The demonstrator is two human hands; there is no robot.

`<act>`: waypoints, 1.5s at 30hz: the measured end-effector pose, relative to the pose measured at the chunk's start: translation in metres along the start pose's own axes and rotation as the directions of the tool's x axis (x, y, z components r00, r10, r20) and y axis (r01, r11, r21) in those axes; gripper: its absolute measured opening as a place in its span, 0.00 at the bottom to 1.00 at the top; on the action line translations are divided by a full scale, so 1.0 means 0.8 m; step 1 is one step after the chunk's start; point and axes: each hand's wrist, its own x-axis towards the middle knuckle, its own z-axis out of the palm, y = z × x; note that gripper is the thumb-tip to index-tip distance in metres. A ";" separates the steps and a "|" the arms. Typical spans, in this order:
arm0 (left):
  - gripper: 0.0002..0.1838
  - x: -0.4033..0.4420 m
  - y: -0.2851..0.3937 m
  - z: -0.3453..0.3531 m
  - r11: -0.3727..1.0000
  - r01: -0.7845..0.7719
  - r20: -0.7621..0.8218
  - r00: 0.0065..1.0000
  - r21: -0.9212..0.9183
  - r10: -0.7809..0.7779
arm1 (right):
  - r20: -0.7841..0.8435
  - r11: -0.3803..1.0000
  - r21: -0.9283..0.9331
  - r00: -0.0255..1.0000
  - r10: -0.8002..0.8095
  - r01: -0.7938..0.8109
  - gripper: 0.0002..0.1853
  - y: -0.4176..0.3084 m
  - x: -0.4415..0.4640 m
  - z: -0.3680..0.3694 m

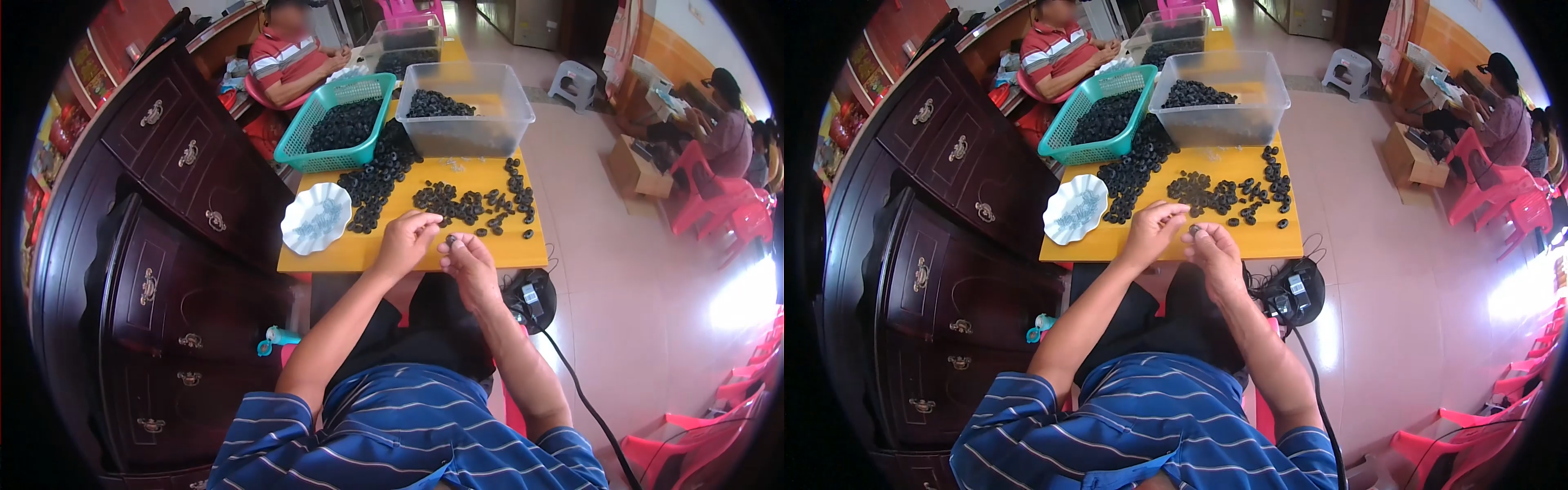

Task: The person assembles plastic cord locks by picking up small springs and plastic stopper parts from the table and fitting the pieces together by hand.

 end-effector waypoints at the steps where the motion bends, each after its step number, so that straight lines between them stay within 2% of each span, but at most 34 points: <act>1: 0.10 0.004 -0.009 0.004 0.993 0.013 0.019 1.000 0.120 -0.015 | 0.005 1.000 -0.004 1.000 -0.005 0.005 0.07 -0.001 0.001 0.000; 3: 0.12 0.009 -0.023 0.015 0.968 -0.072 0.041 0.997 0.241 0.064 | -0.087 0.999 0.002 0.996 -0.032 0.033 0.06 -0.001 0.004 -0.005; 5: 0.13 0.013 -0.028 0.026 0.932 -0.128 0.080 0.991 0.339 0.107 | -0.087 0.998 0.039 0.995 -0.050 0.054 0.06 -0.001 0.005 -0.009; 8: 0.12 0.019 -0.025 0.040 0.894 -0.086 0.102 0.994 0.440 0.046 | -0.135 0.995 0.054 0.988 -0.075 0.083 0.06 -0.004 0.005 -0.008; 16: 0.10 0.027 -0.040 0.053 0.867 -0.123 0.115 0.990 0.484 0.076 | -0.090 0.995 0.062 0.993 -0.074 0.080 0.05 0.000 0.006 -0.011; 19: 0.06 0.029 -0.041 0.055 0.841 -0.180 0.097 0.984 0.510 0.152 | -0.079 0.996 0.060 0.995 -0.065 0.070 0.05 0.002 0.007 -0.011; 21: 0.04 0.033 -0.041 0.052 0.820 -0.237 0.139 0.971 0.520 0.192 | -0.079 0.997 0.053 0.995 -0.059 0.063 0.05 0.001 0.006 -0.009; 27: 0.06 0.045 -0.048 0.050 0.796 -0.287 0.200 0.957 0.533 0.211 | -0.088 0.999 0.028 0.995 -0.037 0.040 0.05 -0.001 0.004 -0.005; 31: 0.07 0.047 -0.041 0.052 0.805 -0.279 0.161 0.960 0.524 0.228 | -0.075 0.999 0.019 0.996 -0.037 0.039 0.06 0.000 0.004 -0.008; 33: 0.05 0.046 -0.021 0.048 0.916 -0.144 -0.009 0.987 0.374 0.159 | -0.077 0.999 0.019 0.996 -0.038 0.039 0.06 0.000 0.004 -0.008; 34: 0.05 0.042 -0.012 0.044 0.918 -0.141 -0.007 0.988 0.371 0.154 | -0.090 0.999 0.019 0.995 -0.034 0.036 0.06 -0.001 0.002 -0.006; 36: 0.04 0.034 0.002 0.030 0.991 -0.089 -0.076 0.992 0.095 0.097 | -0.104 0.999 0.020 0.994 -0.031 0.033 0.07 -0.003 0.002 -0.005; 37: 0.03 0.028 0.005 0.027 0.998 -0.057 -0.100 0.993 0.020 0.059 | -0.103 0.999 0.013 0.994 -0.030 0.032 0.07 -0.003 0.002 -0.005; 38: 0.03 0.021 0.005 0.024 0.998 -0.055 -0.099 0.993 0.021 0.056 | -0.102 1.000 0.007 0.994 -0.030 0.030 0.07 -0.002 0.002 -0.004; 41: 0.02 -0.001 0.008 0.019 0.967 0.070 -0.119 0.988 -0.243 -0.102 | -0.099 1.000 -0.006 0.995 -0.024 0.024 0.07 0.000 0.002 -0.003; 42: 0.02 -0.008 0.008 0.017 0.968 0.070 -0.119 0.988 -0.243 -0.101 | -0.099 1.000 -0.005 0.995 -0.025 0.024 0.07 0.000 0.002 -0.003; 44: 0.02 -0.019 0.013 0.012 0.907 0.193 -0.058 0.971 -0.375 -0.231 | -0.101 0.999 -0.039 0.995 -0.023 0.019 0.07 0.000 0.001 -0.002; 45: 0.02 -0.023 0.016 0.011 0.906 0.193 -0.059 0.971 -0.377 -0.231 | -0.101 0.999 -0.041 0.995 -0.023 0.019 0.07 0.001 0.001 -0.003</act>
